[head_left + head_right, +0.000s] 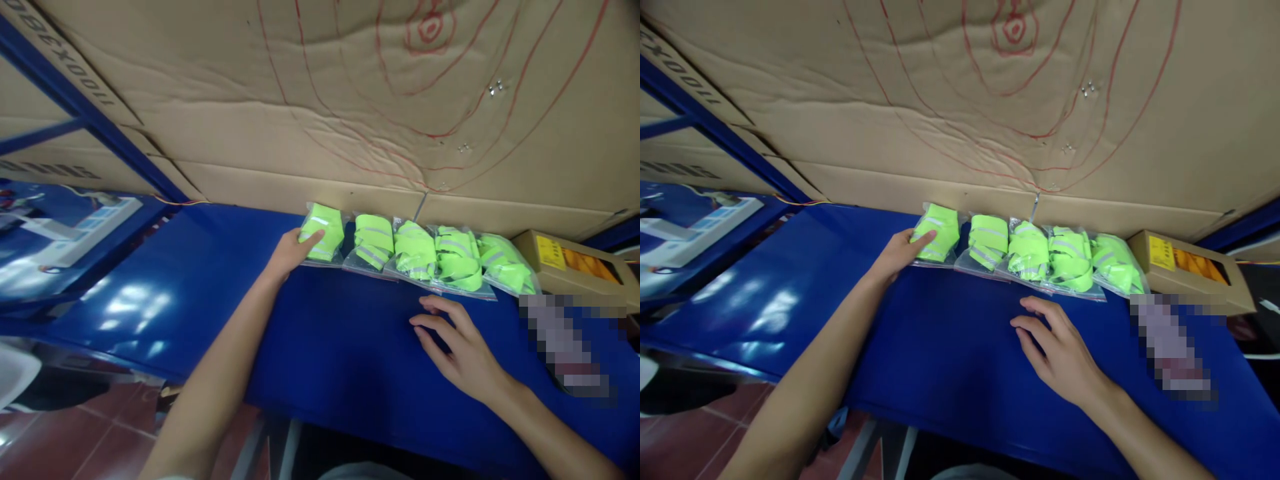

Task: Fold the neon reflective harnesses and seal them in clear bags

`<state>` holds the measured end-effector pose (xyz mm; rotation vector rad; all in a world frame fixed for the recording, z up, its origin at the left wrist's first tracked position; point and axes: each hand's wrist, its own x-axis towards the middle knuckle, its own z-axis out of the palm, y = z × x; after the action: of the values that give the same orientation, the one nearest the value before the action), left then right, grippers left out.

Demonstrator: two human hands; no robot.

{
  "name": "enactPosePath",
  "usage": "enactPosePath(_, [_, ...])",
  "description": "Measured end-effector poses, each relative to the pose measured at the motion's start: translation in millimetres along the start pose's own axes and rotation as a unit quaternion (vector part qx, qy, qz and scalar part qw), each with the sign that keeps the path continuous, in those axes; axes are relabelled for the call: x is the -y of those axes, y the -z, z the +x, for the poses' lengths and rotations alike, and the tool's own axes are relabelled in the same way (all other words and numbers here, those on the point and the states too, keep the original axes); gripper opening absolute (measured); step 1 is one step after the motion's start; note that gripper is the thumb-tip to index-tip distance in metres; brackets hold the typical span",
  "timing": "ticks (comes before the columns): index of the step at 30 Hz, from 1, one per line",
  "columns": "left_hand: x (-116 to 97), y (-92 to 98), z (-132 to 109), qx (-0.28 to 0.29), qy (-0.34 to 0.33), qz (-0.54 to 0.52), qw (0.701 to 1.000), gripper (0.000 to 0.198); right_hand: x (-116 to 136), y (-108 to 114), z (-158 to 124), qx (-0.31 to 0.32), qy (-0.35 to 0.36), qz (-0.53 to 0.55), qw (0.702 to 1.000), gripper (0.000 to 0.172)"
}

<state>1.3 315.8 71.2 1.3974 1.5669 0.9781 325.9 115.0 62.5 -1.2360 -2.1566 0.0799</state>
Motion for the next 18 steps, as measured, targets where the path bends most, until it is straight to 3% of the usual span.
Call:
enactPosePath(2, [-2, 1.8, 0, -0.029, -0.017, 0.058, 0.998, 0.065, -2, -1, 0, 0.009, -0.008, 0.004, 1.0, 0.025])
enactPosePath(7, [-6, 8.2, -2, -0.101, -0.054, 0.174, 0.978, 0.079, -4, -3, -1, 0.027, -0.009, 0.013, 1.0, 0.024])
enactPosePath(11, [-4, 1.5, -7, -0.14, -0.17, 0.278, 0.935, 0.068, -3, -4, -1, 0.036, -0.007, 0.017, 0.999, 0.025])
enactPosePath(14, [2, -13.5, -11, -0.099, -0.238, 0.335, 0.906, 0.066, -3, -3, -1, 0.038, -0.004, 0.017, 0.999, 0.024])
enactPosePath(18, [11, -37.0, -20, -0.048, -0.252, 0.378, 0.89, 0.074, -2, -2, -1, 0.039, 0.002, 0.018, 0.999, 0.024])
